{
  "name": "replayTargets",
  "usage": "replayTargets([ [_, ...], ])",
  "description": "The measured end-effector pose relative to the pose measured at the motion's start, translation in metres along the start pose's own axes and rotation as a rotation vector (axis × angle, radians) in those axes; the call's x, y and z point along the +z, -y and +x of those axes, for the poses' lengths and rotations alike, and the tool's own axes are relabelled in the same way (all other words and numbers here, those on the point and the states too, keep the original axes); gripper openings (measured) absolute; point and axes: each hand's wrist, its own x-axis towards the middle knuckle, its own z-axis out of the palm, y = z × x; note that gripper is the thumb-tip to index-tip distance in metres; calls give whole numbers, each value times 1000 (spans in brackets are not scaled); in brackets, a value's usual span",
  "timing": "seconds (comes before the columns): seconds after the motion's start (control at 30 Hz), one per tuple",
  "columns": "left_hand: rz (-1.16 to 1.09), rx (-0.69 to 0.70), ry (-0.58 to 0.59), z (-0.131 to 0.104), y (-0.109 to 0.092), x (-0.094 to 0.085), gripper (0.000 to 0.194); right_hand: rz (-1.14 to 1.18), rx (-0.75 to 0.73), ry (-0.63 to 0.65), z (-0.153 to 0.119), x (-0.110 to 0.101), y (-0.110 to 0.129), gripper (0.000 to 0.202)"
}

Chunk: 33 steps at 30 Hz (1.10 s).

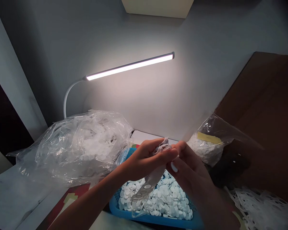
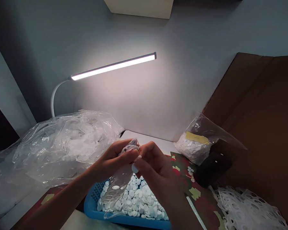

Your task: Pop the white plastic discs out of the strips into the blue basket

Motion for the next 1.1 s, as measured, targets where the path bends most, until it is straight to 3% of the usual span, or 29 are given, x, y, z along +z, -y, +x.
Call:
replayTargets([
  [1.1, 3, 12, 13, 0, 0, 0, 30, 23, 23, -4, 0, 0, -1, 15],
])
